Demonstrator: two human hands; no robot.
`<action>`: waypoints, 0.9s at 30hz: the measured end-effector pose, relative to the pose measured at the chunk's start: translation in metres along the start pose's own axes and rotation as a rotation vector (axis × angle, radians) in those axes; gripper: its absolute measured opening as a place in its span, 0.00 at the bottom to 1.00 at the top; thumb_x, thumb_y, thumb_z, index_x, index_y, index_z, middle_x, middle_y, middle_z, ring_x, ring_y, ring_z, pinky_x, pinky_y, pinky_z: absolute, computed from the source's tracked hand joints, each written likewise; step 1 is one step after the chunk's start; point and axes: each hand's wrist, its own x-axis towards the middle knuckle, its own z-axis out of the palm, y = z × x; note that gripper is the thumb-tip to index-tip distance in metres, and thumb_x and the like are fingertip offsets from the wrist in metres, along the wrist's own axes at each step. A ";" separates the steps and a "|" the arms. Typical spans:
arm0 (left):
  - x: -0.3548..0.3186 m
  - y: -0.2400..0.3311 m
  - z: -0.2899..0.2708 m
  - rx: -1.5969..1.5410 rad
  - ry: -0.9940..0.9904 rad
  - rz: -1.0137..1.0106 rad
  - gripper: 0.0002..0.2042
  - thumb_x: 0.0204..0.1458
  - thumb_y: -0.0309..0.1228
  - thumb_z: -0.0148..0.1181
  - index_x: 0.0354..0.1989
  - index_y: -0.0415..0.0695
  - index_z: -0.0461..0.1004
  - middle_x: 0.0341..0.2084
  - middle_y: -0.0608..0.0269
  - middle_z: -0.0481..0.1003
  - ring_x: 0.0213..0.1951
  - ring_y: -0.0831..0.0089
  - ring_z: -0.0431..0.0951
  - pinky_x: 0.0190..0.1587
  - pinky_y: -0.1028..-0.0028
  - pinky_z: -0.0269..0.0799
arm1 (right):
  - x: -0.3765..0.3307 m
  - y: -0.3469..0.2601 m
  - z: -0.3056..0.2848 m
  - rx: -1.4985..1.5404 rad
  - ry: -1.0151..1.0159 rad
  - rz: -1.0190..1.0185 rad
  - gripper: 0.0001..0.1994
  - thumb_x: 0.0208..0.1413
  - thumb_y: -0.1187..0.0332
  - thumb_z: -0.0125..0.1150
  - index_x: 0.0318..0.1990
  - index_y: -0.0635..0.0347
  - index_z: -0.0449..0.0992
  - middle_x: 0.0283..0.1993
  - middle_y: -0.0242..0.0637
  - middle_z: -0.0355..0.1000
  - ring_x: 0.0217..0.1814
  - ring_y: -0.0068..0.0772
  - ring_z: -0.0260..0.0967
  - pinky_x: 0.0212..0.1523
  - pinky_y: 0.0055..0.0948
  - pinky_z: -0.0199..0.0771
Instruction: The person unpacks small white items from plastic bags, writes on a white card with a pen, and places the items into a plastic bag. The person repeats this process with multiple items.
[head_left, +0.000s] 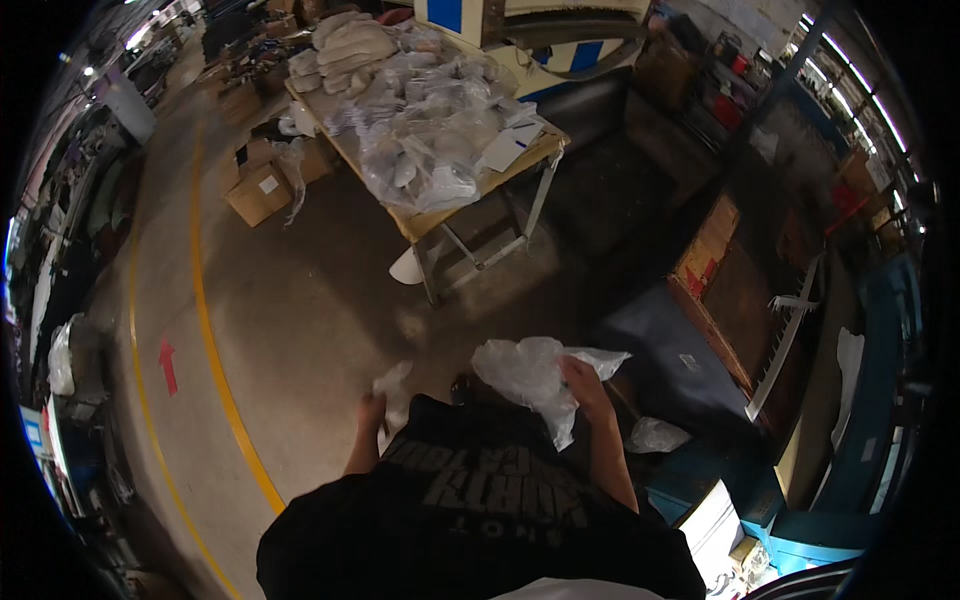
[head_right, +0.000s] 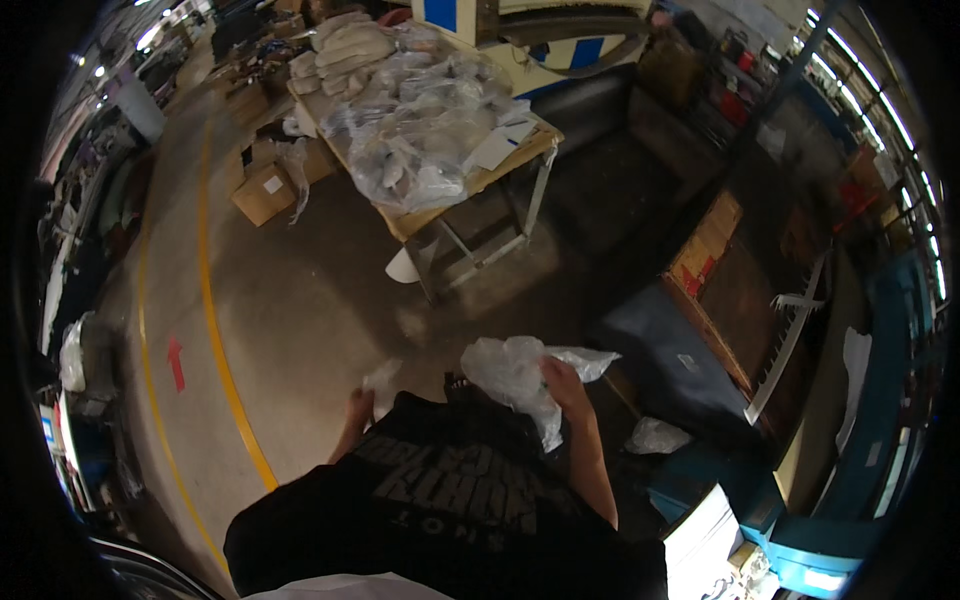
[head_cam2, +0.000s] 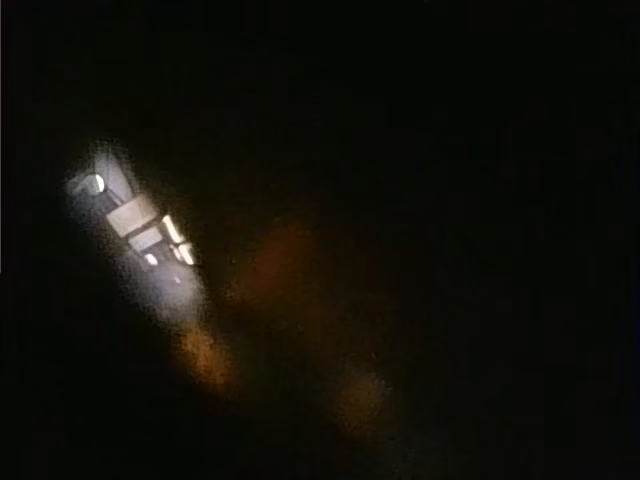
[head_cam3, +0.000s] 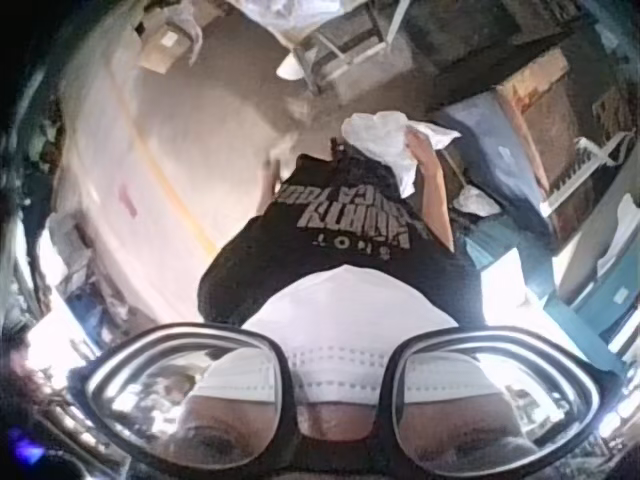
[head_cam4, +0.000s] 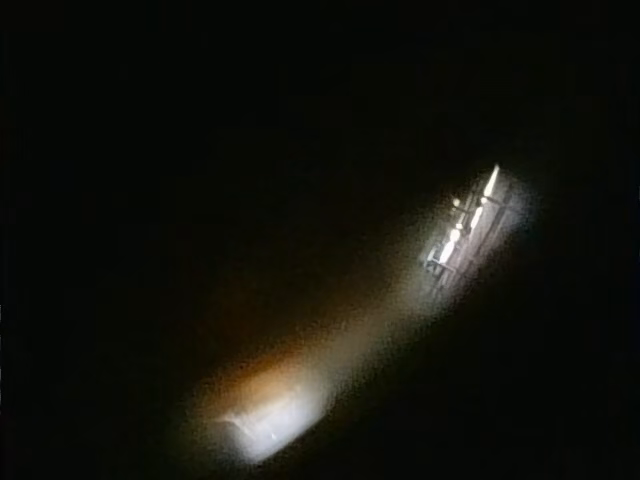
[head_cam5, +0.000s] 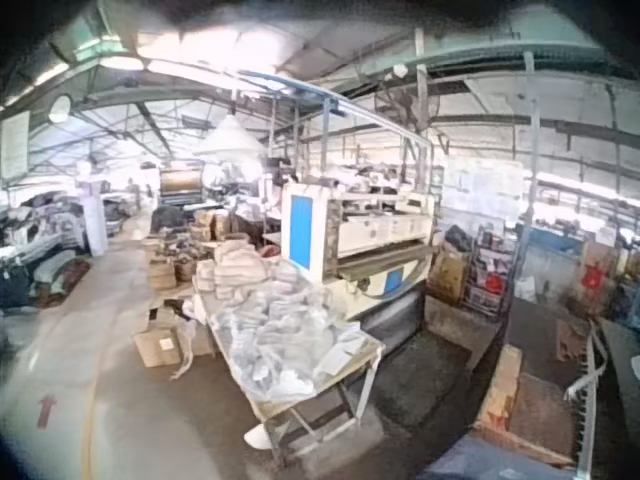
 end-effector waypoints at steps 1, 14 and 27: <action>0.037 0.066 -0.003 0.032 -0.035 0.074 0.29 0.56 0.45 0.61 0.59 0.34 0.77 0.51 0.39 0.82 0.56 0.48 0.82 0.57 0.54 0.75 | 0.029 -0.016 -0.006 0.028 -0.025 -0.006 0.20 0.74 0.56 0.57 0.55 0.66 0.81 0.45 0.27 0.78 0.46 0.19 0.71 0.50 0.25 0.73; 0.187 0.486 0.036 -0.173 0.406 0.738 0.15 0.53 0.29 0.66 0.46 0.33 0.79 0.38 0.48 0.77 0.40 0.52 0.80 0.46 0.62 0.76 | 0.281 -0.092 -0.105 0.413 -0.092 0.126 0.19 0.73 0.58 0.58 0.54 0.66 0.83 0.47 0.31 0.80 0.47 0.22 0.73 0.49 0.26 0.74; 0.190 0.480 0.085 -0.099 0.863 0.454 0.17 0.46 0.30 0.69 0.45 0.37 0.80 0.41 0.51 0.77 0.44 0.45 0.79 0.45 0.56 0.74 | 0.529 -0.186 -0.158 0.231 -0.498 0.294 0.21 0.75 0.56 0.53 0.55 0.67 0.82 0.53 0.39 0.81 0.52 0.30 0.78 0.55 0.32 0.77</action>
